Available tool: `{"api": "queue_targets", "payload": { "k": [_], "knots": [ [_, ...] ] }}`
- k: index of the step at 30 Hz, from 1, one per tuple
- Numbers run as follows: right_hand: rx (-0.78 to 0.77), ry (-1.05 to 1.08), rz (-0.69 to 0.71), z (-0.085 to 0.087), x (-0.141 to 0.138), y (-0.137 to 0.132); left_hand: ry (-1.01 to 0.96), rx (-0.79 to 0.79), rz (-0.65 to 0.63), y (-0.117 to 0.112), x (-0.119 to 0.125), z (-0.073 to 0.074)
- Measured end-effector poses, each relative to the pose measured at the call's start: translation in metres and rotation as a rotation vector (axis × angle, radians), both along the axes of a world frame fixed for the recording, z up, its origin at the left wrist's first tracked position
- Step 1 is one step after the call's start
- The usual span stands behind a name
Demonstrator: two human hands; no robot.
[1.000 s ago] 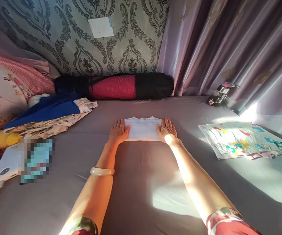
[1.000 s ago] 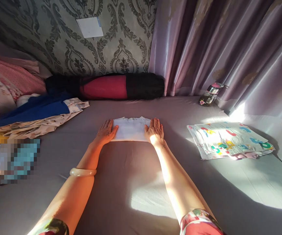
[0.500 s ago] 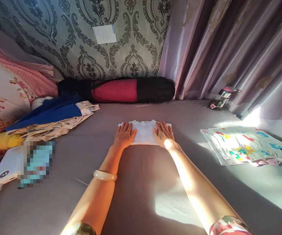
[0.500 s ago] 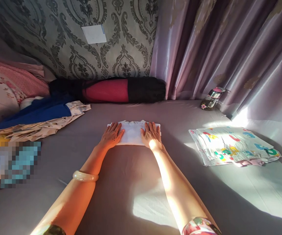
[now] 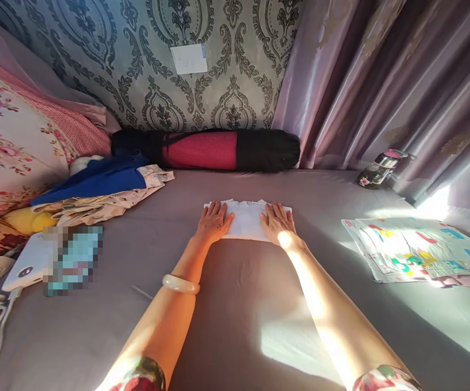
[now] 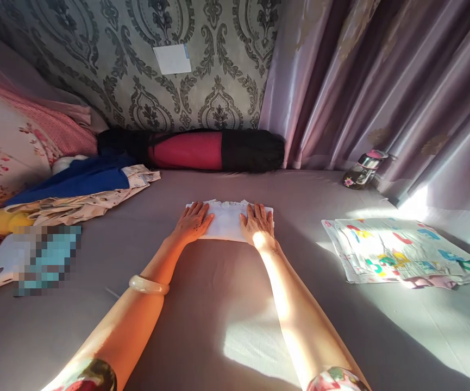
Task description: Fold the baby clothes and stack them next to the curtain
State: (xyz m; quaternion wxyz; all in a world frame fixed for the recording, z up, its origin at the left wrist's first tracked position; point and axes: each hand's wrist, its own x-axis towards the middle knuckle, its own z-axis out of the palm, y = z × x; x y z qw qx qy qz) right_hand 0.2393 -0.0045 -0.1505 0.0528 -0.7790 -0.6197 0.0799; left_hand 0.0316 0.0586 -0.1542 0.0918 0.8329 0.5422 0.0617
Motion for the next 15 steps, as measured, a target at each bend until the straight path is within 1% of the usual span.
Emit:
{"api": "queue_targets", "payload": {
  "k": [3,6,10,15],
  "knots": [
    [0.034,-0.006,0.039,0.004,-0.005,0.000,-0.016,0.046,-0.009,-0.005,0.004,0.006],
    [0.070,0.016,0.111,0.006,-0.013,-0.001,-0.031,0.070,-0.070,-0.012,0.012,0.010],
    [0.096,0.095,0.154,0.002,-0.021,-0.003,-0.024,0.028,-0.144,-0.018,0.022,0.006],
    [0.121,0.113,0.151,-0.001,-0.022,-0.004,-0.011,-0.013,-0.137,-0.019,0.024,0.003]
  ]
}}
